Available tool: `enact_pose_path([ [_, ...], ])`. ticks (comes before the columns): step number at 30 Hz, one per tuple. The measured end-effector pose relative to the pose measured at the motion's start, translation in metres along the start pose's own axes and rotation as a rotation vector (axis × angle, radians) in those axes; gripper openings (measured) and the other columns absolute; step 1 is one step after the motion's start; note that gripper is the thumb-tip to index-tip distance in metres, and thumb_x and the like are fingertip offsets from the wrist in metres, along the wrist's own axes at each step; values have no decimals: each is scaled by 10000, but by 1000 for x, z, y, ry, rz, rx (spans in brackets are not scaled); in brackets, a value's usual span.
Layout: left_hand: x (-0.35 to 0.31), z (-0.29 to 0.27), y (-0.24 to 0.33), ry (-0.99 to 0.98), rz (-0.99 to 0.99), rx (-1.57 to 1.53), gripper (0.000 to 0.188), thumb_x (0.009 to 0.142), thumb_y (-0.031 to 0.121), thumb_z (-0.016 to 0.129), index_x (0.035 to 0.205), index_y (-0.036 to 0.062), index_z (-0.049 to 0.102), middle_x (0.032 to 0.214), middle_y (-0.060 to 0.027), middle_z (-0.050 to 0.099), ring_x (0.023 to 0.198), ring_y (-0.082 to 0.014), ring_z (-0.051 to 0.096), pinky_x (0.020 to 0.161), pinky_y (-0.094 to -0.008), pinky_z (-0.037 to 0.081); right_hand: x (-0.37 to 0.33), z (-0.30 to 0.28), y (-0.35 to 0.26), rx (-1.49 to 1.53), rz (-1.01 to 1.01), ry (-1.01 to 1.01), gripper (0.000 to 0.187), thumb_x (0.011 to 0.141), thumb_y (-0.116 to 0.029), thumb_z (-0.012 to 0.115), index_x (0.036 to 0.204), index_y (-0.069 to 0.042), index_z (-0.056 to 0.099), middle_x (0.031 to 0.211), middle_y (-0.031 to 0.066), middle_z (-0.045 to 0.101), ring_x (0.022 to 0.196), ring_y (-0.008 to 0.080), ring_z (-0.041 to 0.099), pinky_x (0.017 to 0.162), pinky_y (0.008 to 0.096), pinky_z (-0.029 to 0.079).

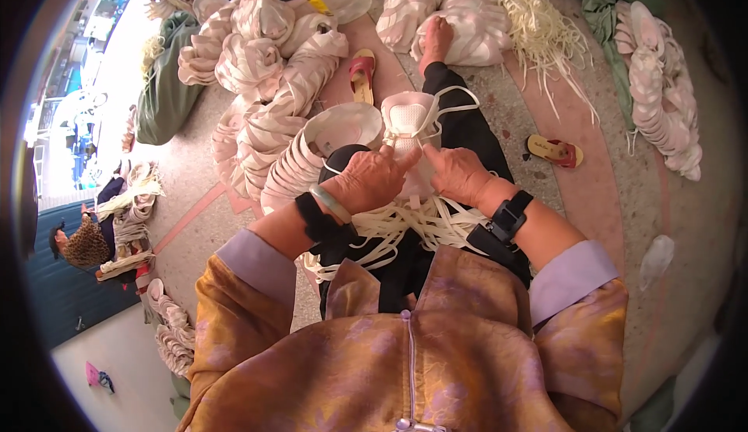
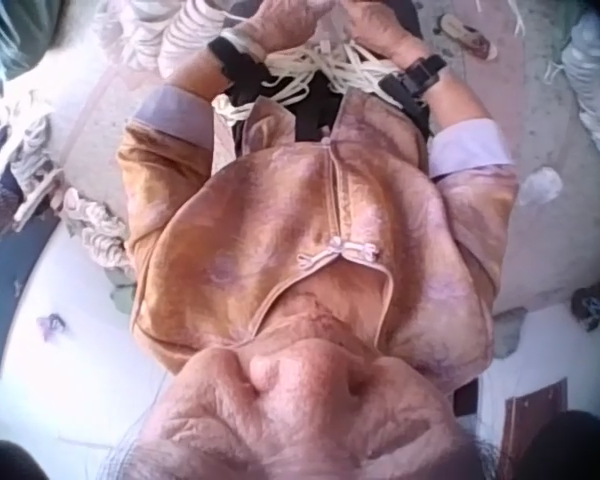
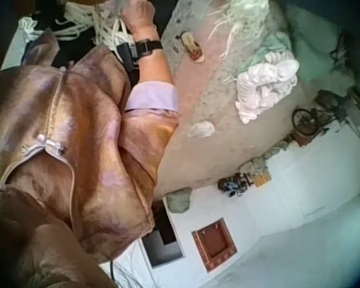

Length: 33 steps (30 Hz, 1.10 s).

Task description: Grouping and tying together pink fabric shoe parts using white string or elastic.

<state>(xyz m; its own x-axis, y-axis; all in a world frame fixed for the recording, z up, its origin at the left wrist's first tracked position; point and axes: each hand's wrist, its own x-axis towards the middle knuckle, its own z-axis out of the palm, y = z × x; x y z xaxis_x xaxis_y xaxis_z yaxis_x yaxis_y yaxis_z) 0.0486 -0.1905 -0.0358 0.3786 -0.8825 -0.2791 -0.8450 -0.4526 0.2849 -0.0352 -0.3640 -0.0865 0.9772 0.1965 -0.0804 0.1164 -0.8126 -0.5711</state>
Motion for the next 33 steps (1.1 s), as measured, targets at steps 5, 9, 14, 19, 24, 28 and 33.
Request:
enact_pose_path([
  [5, 6, 8, -22, -24, 55, -14, 222, 751, 170, 573, 949, 78, 534, 885, -195, 550, 721, -348, 597, 612, -430, 482, 5, 2, 2, 25, -54, 40, 271, 694, -84, 496, 953, -18, 450, 706, 182, 578, 692, 359, 578, 616, 430, 471],
  [9, 6, 9, -38, 49, 25, -151, 165, 742, 160, 591, 892, 92, 579, 855, -162, 556, 716, -351, 589, 627, -410, 478, 11, -2, 3, 47, -79, 24, 299, 695, -103, 504, 979, -28, 446, 725, 181, 580, 699, 357, 579, 623, 429, 466],
  [14, 7, 24, -52, 209, 69, -361, 183, 746, 131, 571, 924, 102, 605, 797, -144, 570, 711, -336, 580, 639, -394, 467, 23, -13, -21, 179, 205, -125, 356, 709, -190, 557, 996, -18, 434, 775, 204, 586, 743, 365, 583, 647, 420, 466],
  [19, 9, 19, -46, 263, 55, -489, 190, 750, 123, 558, 931, 96, 606, 759, -150, 578, 707, -324, 578, 634, -393, 467, 31, -3, -17, 198, 316, 39, 621, 689, -294, 655, 1144, 28, 379, 789, 201, 598, 758, 361, 592, 654, 409, 472],
  [24, 22, 7, -32, 302, -31, -373, 153, 752, 151, 558, 885, 93, 606, 770, -125, 589, 712, -319, 583, 619, -403, 469, 29, -2, -7, 313, 379, 20, 670, 673, -234, 666, 1195, 41, 351, 769, 185, 605, 737, 342, 600, 655, 395, 481],
  [28, 44, 13, -31, 271, -34, -295, 123, 749, 178, 561, 819, 94, 617, 764, -110, 596, 708, -316, 584, 615, -409, 466, 25, 4, 1, 277, 340, 113, 614, 666, -156, 625, 1185, 42, 364, 733, 173, 607, 719, 332, 602, 654, 393, 486],
  [33, 57, 24, -25, 268, -114, -262, 133, 735, 207, 561, 747, 89, 623, 707, -114, 594, 701, -317, 586, 618, -418, 466, 19, 4, -1, 279, 390, 162, 481, 665, -124, 590, 1089, 31, 421, 705, 179, 600, 706, 347, 594, 649, 405, 484],
])
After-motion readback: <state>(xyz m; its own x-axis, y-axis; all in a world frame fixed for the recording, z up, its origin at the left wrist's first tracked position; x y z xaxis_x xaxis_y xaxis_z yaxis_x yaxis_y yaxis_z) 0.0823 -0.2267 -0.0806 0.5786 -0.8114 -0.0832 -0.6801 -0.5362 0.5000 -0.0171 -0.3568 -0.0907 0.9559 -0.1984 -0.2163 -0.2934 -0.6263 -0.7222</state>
